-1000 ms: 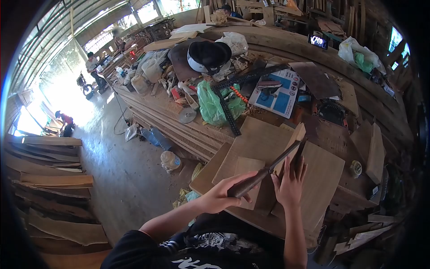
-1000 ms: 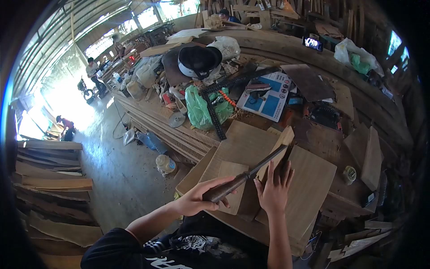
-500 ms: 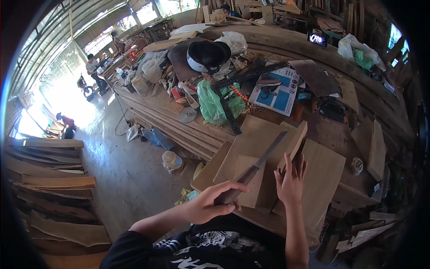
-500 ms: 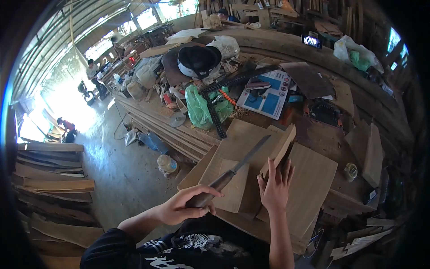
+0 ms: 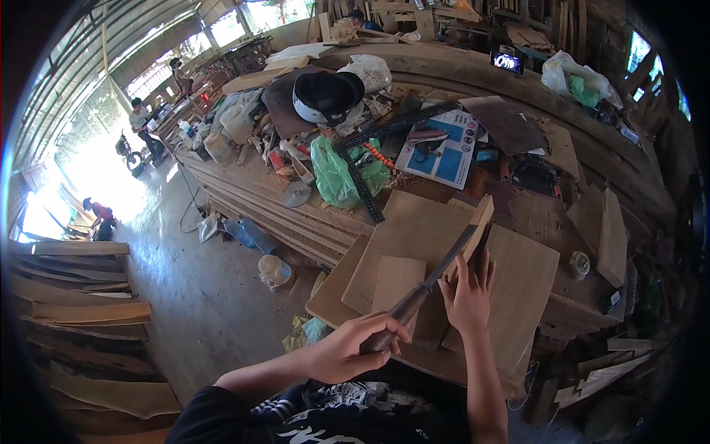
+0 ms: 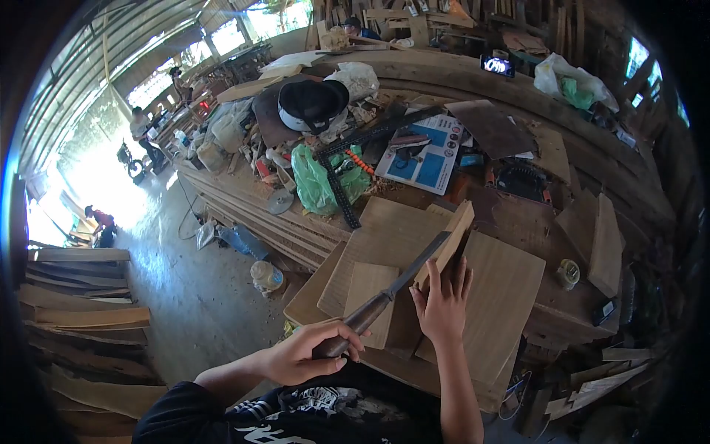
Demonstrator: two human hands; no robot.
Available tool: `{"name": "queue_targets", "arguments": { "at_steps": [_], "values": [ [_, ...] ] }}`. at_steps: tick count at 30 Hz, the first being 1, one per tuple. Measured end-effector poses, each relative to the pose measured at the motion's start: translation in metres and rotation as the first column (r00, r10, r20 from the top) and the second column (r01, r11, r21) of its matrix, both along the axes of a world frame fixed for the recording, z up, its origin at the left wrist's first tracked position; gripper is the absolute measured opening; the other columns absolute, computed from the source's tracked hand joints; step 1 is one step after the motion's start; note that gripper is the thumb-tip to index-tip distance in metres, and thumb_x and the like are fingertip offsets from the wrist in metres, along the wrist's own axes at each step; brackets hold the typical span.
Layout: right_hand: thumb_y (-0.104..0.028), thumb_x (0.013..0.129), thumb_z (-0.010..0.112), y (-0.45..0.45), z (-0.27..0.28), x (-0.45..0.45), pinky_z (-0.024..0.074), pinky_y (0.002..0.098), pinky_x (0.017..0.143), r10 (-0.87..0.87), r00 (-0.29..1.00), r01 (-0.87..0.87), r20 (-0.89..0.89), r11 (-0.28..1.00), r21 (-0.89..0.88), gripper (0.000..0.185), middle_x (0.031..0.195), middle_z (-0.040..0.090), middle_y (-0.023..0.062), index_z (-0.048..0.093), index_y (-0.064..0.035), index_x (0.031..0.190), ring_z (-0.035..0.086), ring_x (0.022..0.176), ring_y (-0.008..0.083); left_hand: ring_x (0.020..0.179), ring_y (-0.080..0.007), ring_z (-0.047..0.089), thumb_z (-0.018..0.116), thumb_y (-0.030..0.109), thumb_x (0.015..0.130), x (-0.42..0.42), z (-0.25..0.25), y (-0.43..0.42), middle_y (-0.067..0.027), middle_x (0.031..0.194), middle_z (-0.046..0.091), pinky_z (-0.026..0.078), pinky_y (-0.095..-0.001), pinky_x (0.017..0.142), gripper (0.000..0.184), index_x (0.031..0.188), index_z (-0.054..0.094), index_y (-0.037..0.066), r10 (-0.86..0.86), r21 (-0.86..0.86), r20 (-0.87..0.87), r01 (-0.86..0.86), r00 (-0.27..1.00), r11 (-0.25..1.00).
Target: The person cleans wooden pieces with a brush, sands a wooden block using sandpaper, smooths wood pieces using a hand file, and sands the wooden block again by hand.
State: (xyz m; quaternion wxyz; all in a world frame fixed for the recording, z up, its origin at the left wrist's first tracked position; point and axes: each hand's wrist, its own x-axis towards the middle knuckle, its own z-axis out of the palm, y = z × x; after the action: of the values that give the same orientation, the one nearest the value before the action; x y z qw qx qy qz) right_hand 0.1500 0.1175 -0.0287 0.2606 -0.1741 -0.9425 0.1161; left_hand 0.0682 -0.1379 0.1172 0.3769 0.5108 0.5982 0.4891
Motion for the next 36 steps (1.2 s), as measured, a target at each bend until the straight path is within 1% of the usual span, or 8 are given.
{"name": "queue_targets", "arguments": {
  "at_steps": [9,12,18,21,22,31,34,36],
  "values": [
    [-0.032,0.099,0.064,0.001,-0.003,0.001,0.0169,0.0663,0.124,0.008,1.0,-0.008,0.001,1.0,-0.012,0.063,0.131,0.06,0.0246,0.04,-0.0013,0.149,0.025,0.149,0.0556,0.107,-0.0248,0.064,0.058,-0.002,0.09,0.002,-0.007,0.006,-0.0141,0.116,0.059,0.048,-0.0378,0.095,0.037,0.127,0.056,0.0,0.001,-0.015,-0.049,-0.002,0.999,1.0],
    [-0.043,0.102,0.059,0.002,-0.006,0.0,0.0209,0.0671,0.122,0.009,0.999,-0.009,-0.032,1.0,-0.002,0.065,0.131,0.059,0.0307,0.041,-0.0064,0.152,0.03,0.147,0.0552,0.108,-0.0258,0.063,0.058,-0.003,0.09,0.002,-0.009,0.008,-0.0143,0.116,0.059,0.048,-0.0382,0.095,0.037,0.126,0.056,0.0,0.013,0.001,-0.098,-0.013,0.995,1.0],
    [-0.043,0.101,0.061,0.001,0.0,0.001,0.0212,0.0672,0.122,0.0,1.0,-0.001,-0.026,1.0,-0.029,0.063,0.125,0.062,0.0299,0.043,-0.0074,0.15,0.03,0.148,0.0548,0.108,-0.0281,0.062,0.059,-0.002,0.089,0.0,-0.014,0.015,-0.0146,0.117,0.059,0.047,-0.0387,0.097,0.035,0.124,0.057,0.001,0.028,-0.024,-0.131,-0.031,0.991,0.999],
    [-0.033,0.1,0.063,0.001,-0.001,0.001,0.0175,0.0667,0.123,0.007,1.0,-0.008,-0.004,0.999,-0.045,0.065,0.135,0.059,0.025,0.038,-0.0056,0.152,0.027,0.148,0.0558,0.108,-0.0294,0.062,0.059,-0.002,0.088,0.003,-0.011,0.018,-0.0148,0.118,0.059,0.047,-0.0393,0.097,0.034,0.122,0.058,0.001,0.025,-0.062,-0.133,-0.033,0.991,0.997],
    [-0.033,0.099,0.064,0.002,-0.002,0.002,0.0178,0.0667,0.123,0.008,1.0,-0.009,-0.013,0.999,-0.043,0.065,0.134,0.059,0.0255,0.038,-0.0055,0.153,0.027,0.148,0.0559,0.108,-0.0299,0.062,0.059,-0.002,0.088,0.004,-0.009,0.018,-0.0149,0.118,0.059,0.047,-0.0396,0.097,0.034,0.122,0.058,0.001,0.023,-0.086,-0.131,-0.034,0.991,0.996],
    [-0.032,0.099,0.065,0.002,-0.003,0.001,0.0195,0.067,0.122,0.01,0.998,-0.011,-0.058,1.0,-0.022,0.063,0.131,0.061,0.0264,0.04,-0.0042,0.15,0.029,0.148,0.0554,0.114,-0.0319,0.063,0.06,-0.001,0.088,-0.002,-0.017,0.026,-0.0165,0.118,0.059,0.047,-0.0414,0.099,0.034,0.122,0.057,0.002,0.016,-0.097,-0.093,-0.025,0.996,0.995],
    [-0.032,0.099,0.065,0.001,0.0,0.002,0.0196,0.0671,0.122,0.011,1.0,-0.012,-0.029,0.999,-0.04,0.063,0.129,0.062,0.0262,0.04,-0.0047,0.15,0.029,0.148,0.0555,0.116,-0.0326,0.063,0.06,-0.002,0.088,-0.007,-0.017,0.031,-0.0171,0.118,0.059,0.047,-0.0422,0.101,0.034,0.121,0.057,0.002,0.012,-0.105,-0.101,-0.023,0.995,0.994],
    [-0.038,0.099,0.064,0.002,-0.001,0.002,0.0204,0.0668,0.122,0.006,0.999,-0.008,-0.04,0.998,-0.057,0.064,0.128,0.061,0.0283,0.042,-0.008,0.151,0.03,0.148,0.0549,0.117,-0.033,0.063,0.06,-0.002,0.088,-0.01,-0.019,0.035,-0.0171,0.117,0.06,0.046,-0.0425,0.102,0.033,0.121,0.057,0.002,0.008,-0.097,-0.114,-0.02,0.993,0.995]
  ]
}}
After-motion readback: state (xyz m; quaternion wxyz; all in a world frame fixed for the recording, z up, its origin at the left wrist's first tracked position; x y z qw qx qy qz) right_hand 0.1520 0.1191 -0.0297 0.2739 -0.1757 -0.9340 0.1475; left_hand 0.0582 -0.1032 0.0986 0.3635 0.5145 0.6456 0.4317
